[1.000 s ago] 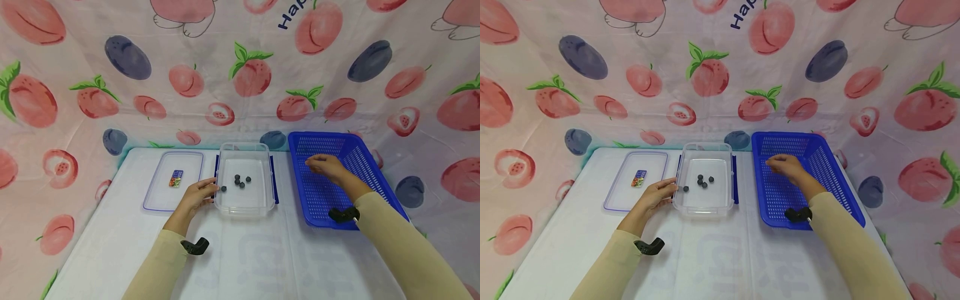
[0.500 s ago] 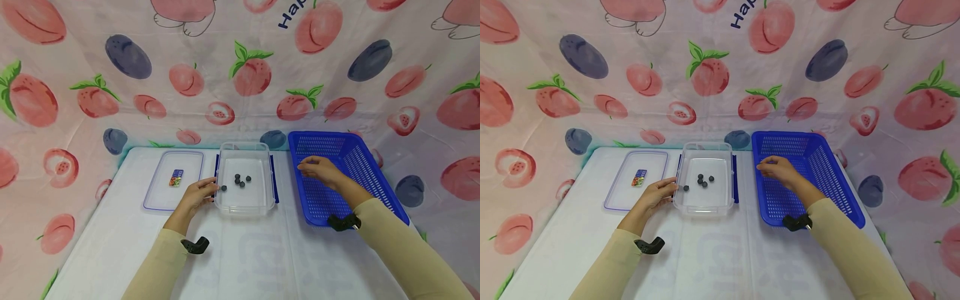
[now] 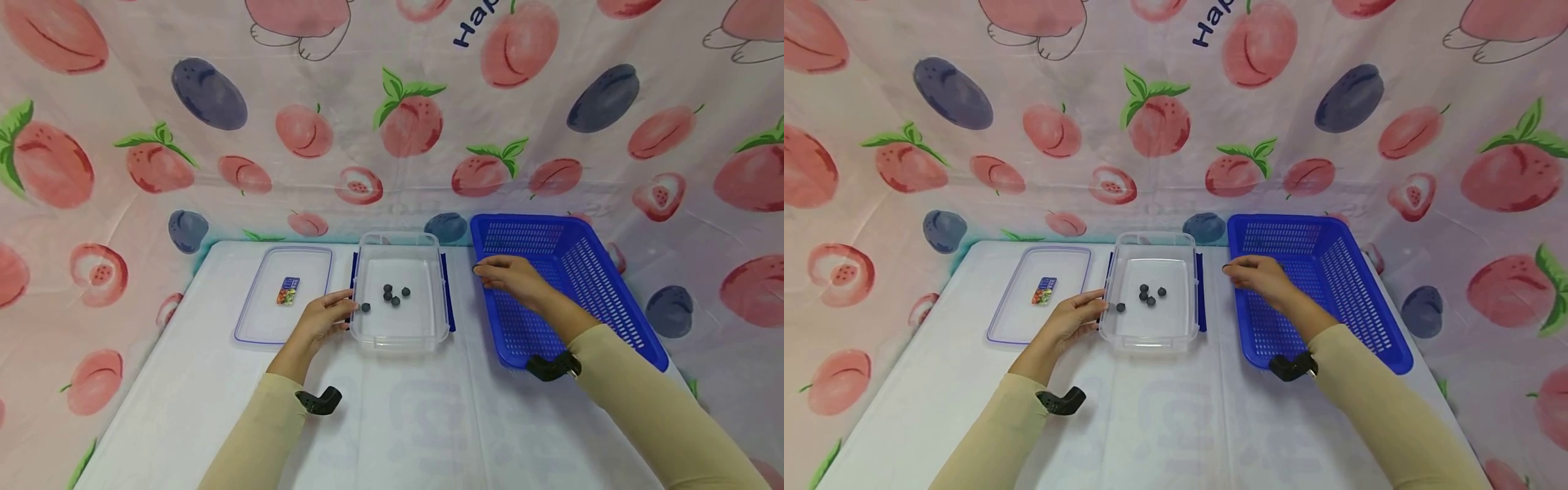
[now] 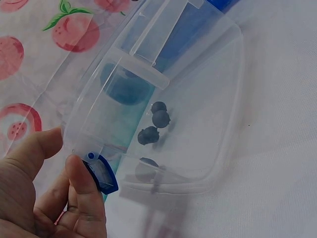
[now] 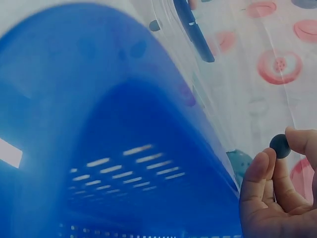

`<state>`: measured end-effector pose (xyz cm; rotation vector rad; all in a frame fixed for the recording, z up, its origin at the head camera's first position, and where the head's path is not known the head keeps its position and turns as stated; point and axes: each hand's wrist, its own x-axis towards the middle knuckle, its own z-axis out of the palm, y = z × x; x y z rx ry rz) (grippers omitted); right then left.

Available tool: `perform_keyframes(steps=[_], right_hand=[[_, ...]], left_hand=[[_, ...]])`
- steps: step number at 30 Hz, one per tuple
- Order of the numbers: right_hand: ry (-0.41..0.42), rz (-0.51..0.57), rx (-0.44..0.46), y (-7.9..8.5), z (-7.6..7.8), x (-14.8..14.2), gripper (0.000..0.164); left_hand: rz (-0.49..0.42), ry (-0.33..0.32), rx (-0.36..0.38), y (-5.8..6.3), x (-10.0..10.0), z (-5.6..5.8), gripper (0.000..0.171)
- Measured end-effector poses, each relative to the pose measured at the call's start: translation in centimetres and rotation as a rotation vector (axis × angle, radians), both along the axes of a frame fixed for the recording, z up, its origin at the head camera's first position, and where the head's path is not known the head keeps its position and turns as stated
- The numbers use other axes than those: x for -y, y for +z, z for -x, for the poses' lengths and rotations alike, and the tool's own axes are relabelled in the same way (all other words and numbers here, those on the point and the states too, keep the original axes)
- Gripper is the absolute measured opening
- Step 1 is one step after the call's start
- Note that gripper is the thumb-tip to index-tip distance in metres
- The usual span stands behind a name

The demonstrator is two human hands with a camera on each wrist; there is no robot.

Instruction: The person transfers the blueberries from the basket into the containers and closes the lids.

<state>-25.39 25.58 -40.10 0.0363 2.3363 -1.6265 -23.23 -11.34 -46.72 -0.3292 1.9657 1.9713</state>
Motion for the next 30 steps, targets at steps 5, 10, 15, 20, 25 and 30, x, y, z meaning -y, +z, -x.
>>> perform_keyframes(steps=[5, 10, 15, 20, 25, 30], right_hand=[[0.002, -0.031, 0.001, 0.1, 0.1, 0.9, 0.050], [-0.009, -0.033, 0.008, -0.1, 0.1, 1.7, 0.051], [-0.024, -0.006, 0.010, -0.5, 0.2, 2.5, 0.047], [-0.021, 0.005, -0.016, -0.7, 0.3, 3.4, 0.039], [-0.021, 0.037, -0.036, -1.1, 0.4, 4.2, 0.037], [-0.014, 0.028, -0.031, -1.2, 0.6, 5.2, 0.039]], left_hand=[[0.005, 0.002, 0.007, -0.1, 0.0, 0.0, 0.048], [0.005, 0.006, 0.009, -0.1, 0.1, -0.1, 0.047], [0.009, 0.006, 0.014, -0.2, 0.1, -0.1, 0.046], [0.009, 0.006, 0.011, -0.1, 0.0, -0.2, 0.045], [0.008, 0.010, 0.013, 0.0, 0.0, -0.2, 0.045], [0.008, 0.010, 0.015, -0.1, 0.0, -0.1, 0.045]])
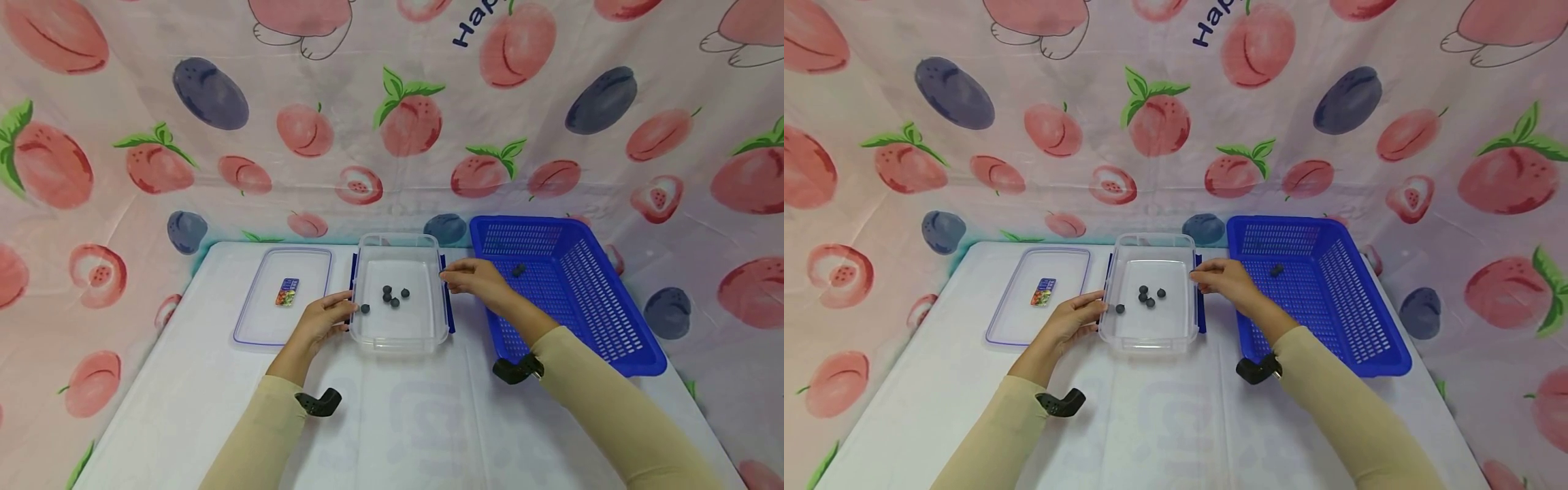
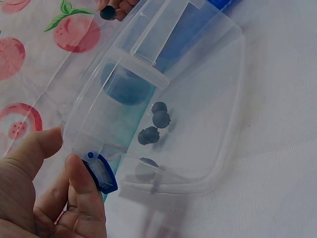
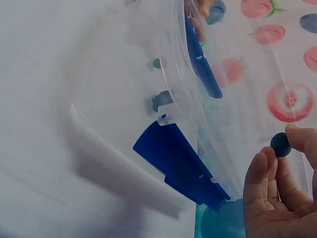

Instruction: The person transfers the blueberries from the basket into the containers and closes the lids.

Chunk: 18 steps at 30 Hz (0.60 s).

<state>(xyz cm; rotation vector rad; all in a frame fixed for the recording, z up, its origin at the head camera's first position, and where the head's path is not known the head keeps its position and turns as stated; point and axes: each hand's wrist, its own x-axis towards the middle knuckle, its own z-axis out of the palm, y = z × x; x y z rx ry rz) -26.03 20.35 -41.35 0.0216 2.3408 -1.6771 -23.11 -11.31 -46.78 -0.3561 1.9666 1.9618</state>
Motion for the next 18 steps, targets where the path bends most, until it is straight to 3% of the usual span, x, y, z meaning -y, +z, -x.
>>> perform_keyframes(steps=[18], right_hand=[[0.055, -0.151, -0.014, -0.5, 1.8, 3.9, 0.034]], left_hand=[[0.002, -0.005, -0.001, 0.3, 0.0, 0.0, 0.047]])
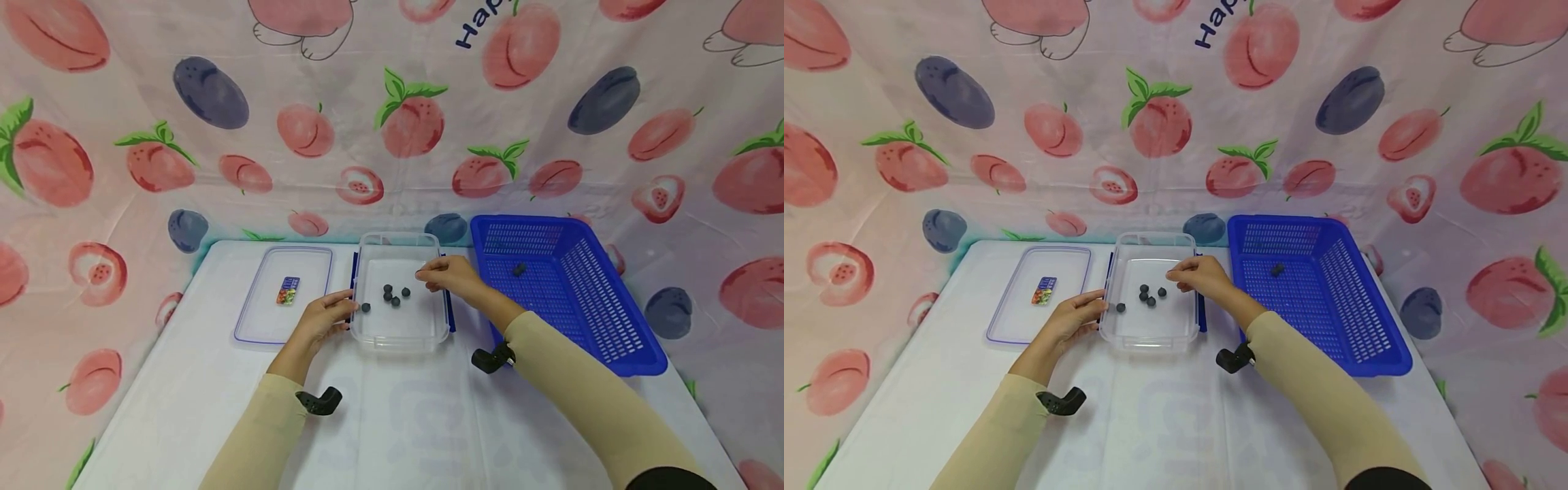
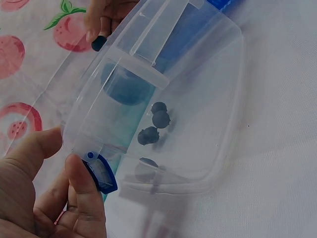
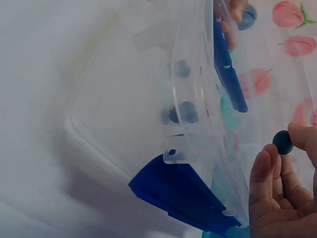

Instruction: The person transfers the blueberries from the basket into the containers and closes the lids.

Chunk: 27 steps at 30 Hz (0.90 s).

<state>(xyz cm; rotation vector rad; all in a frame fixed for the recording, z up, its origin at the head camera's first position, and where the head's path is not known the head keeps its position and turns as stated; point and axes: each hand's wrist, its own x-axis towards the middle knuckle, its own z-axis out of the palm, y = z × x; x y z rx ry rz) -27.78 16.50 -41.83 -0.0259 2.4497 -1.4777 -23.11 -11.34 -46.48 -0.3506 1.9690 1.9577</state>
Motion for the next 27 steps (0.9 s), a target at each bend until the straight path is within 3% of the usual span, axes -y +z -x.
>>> perform_keyframes(steps=[6, 12, 17, 21, 27], right_hand=[[0.009, -0.047, -0.029, 0.1, 0.6, 0.8, 0.032], [0.023, -0.015, -0.069, -0.2, 1.5, 1.7, 0.027], [0.047, -0.078, -0.091, -0.5, 2.2, 2.2, 0.024], [0.064, -0.111, -0.076, -0.3, 2.4, 2.6, 0.023], [0.073, -0.028, -0.001, -0.3, 2.7, 3.0, 0.021]], left_hand=[[-0.002, 0.007, 0.004, 0.0, -0.1, 0.0, 0.046], [-0.012, 0.006, 0.007, 0.1, 0.0, 0.0, 0.048], [-0.020, 0.007, -0.003, -0.1, -0.1, 0.0, 0.048], [-0.022, 0.004, -0.013, -0.4, 0.0, 0.0, 0.049], [-0.019, 0.013, -0.016, -0.7, -0.1, -0.1, 0.047]])
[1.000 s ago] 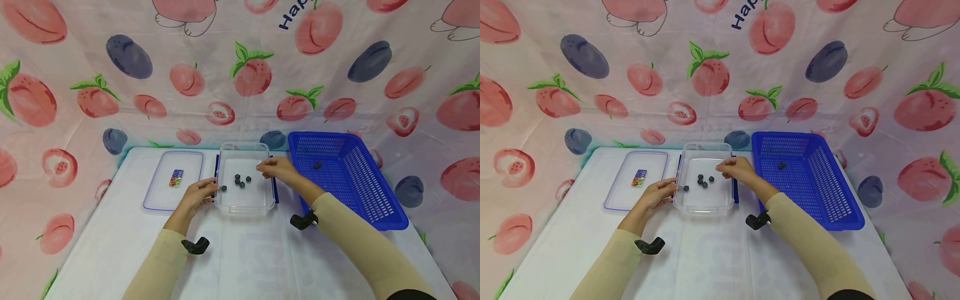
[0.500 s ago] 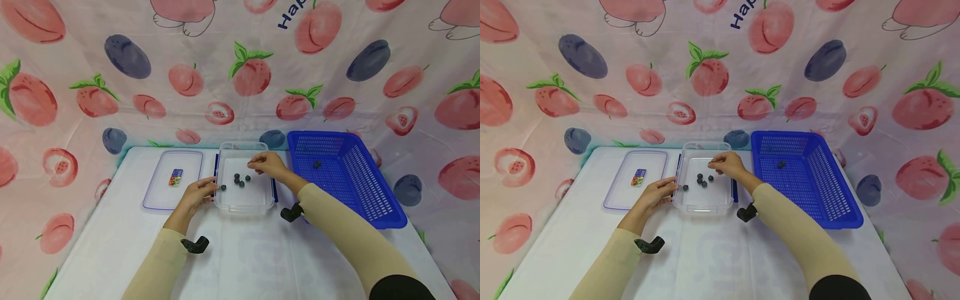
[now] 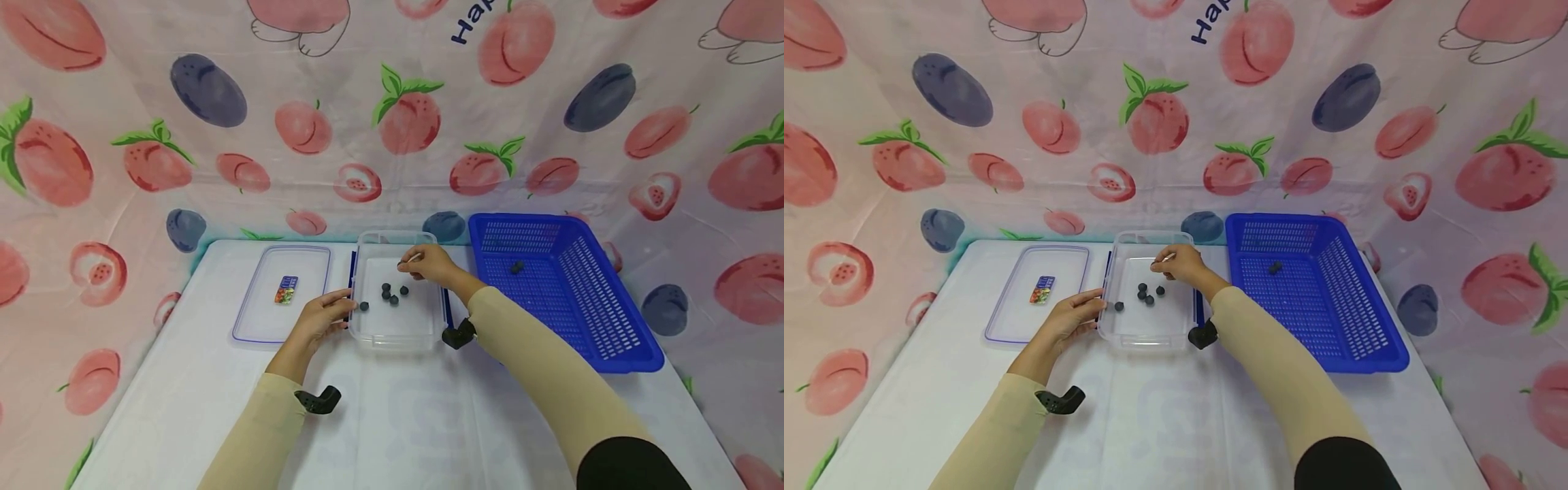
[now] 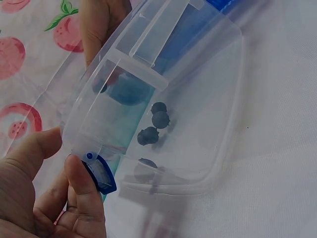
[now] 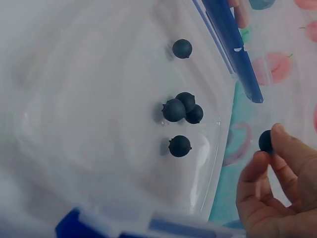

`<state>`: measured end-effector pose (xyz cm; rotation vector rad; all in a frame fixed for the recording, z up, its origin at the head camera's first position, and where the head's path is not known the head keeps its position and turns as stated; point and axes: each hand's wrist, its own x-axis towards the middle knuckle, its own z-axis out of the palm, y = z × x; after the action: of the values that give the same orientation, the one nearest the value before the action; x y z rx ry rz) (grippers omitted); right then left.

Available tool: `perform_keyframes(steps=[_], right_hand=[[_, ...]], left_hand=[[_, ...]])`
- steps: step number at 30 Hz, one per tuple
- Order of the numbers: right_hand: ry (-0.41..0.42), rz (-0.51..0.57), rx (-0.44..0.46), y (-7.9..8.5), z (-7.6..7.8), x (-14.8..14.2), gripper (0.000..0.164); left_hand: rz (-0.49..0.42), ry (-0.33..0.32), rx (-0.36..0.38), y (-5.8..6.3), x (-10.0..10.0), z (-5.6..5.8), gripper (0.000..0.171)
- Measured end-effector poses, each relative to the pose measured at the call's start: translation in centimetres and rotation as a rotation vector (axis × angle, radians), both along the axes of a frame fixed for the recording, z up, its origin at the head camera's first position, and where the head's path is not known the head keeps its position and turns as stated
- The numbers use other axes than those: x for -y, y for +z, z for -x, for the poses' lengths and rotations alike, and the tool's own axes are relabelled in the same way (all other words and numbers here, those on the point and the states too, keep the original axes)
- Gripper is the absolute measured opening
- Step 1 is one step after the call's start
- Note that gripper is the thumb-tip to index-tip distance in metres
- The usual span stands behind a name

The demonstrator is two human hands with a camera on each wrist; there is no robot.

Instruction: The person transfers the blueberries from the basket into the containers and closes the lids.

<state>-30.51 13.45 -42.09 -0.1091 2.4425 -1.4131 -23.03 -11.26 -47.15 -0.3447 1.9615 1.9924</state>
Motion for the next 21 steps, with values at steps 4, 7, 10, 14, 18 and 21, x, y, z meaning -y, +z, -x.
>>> perform_keyframes(steps=[4, 7, 10, 14, 18, 21], right_hand=[[-0.031, 0.041, 0.071, -0.1, 0.4, 0.4, 0.020], [-0.045, 0.027, 0.100, 0.0, 0.6, 0.7, 0.019], [-0.018, -0.027, 0.090, -0.1, 0.8, 0.9, 0.019], [0.043, -0.132, 0.056, -0.6, 1.2, 1.1, 0.019], [0.046, -0.201, 0.062, -1.5, 1.6, 1.3, 0.017], [0.030, -0.216, 0.072, -2.0, 1.8, 1.6, 0.016]], left_hand=[[0.001, -0.001, -0.001, -0.1, 0.0, 0.0, 0.047], [-0.003, -0.005, -0.004, -0.2, 0.0, 0.1, 0.048], [0.000, -0.004, -0.004, -0.2, 0.0, 0.1, 0.048], [0.008, 0.003, 0.001, -0.2, 0.0, 0.1, 0.046], [0.008, 0.006, 0.008, -0.1, 0.0, 0.0, 0.046], [0.012, 0.005, 0.011, -0.1, 0.0, 0.0, 0.046]])
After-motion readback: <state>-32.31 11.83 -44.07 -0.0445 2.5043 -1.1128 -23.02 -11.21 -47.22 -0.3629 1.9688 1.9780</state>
